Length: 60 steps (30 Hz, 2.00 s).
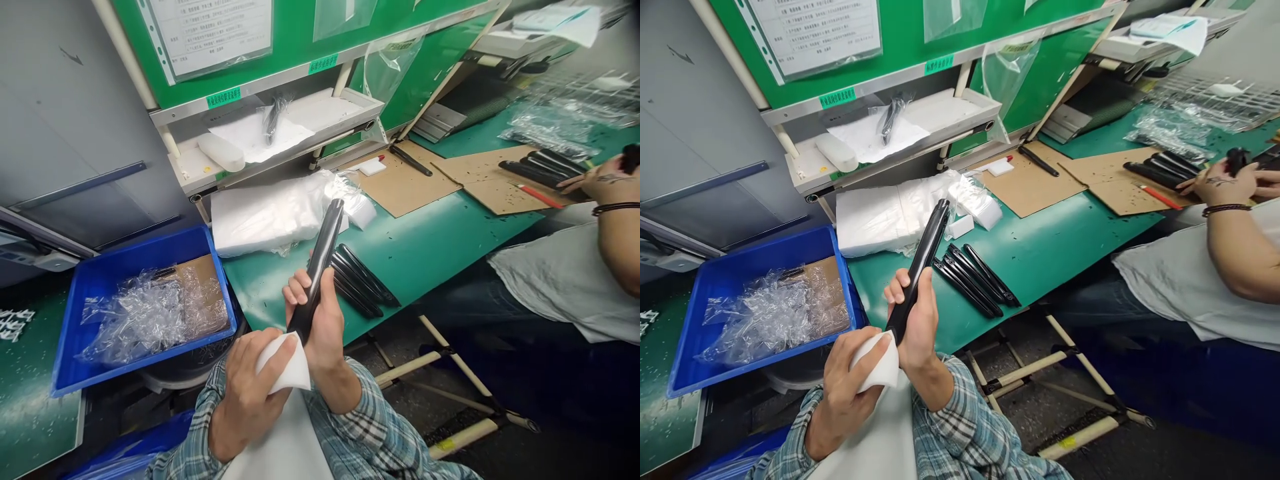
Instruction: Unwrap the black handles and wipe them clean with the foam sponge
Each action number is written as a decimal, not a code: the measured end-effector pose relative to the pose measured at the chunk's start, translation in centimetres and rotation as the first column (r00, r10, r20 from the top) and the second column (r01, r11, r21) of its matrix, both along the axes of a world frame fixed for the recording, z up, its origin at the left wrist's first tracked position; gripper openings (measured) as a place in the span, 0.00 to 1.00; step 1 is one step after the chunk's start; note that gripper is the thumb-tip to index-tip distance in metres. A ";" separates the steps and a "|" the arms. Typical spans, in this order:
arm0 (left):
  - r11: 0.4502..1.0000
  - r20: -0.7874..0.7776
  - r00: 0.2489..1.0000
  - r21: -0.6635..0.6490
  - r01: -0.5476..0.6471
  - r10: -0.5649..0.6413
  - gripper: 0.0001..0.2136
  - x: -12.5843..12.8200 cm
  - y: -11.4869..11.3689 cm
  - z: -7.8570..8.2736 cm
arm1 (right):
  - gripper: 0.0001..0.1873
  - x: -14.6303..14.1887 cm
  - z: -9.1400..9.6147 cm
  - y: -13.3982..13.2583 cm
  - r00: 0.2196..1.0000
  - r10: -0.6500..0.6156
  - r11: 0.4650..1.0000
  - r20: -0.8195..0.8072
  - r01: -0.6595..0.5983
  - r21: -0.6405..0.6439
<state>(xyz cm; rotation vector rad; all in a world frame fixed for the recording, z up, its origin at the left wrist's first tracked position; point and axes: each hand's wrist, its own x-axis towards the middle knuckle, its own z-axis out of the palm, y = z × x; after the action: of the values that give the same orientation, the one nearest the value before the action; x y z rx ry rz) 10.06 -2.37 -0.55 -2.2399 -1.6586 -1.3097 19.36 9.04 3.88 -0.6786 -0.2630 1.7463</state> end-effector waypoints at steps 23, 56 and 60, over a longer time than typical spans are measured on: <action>0.999 0.198 0.980 -0.042 0.002 0.006 0.23 -2.0 -0.6 -0.9 | 0.11 -0.3 -0.3 1.1 0.942 0.034 0.977 -0.333 -0.101 -0.186; 1.000 0.035 0.999 -0.028 -0.007 0.008 0.26 -0.3 0.8 -1.7 | 0.12 -0.4 -1.7 1.8 0.985 -0.047 0.992 -0.169 0.027 -0.123; 0.995 0.113 0.993 -0.101 -0.008 0.019 0.26 0.4 1.1 -2.3 | 0.24 -0.6 -1.9 1.8 0.990 -0.139 0.990 -0.011 0.139 0.023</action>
<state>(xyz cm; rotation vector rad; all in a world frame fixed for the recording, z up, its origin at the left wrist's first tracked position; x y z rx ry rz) 10.47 -1.22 -2.82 -2.2426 -1.8136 -1.4058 18.80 10.83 1.97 -0.6557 -0.2245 1.6103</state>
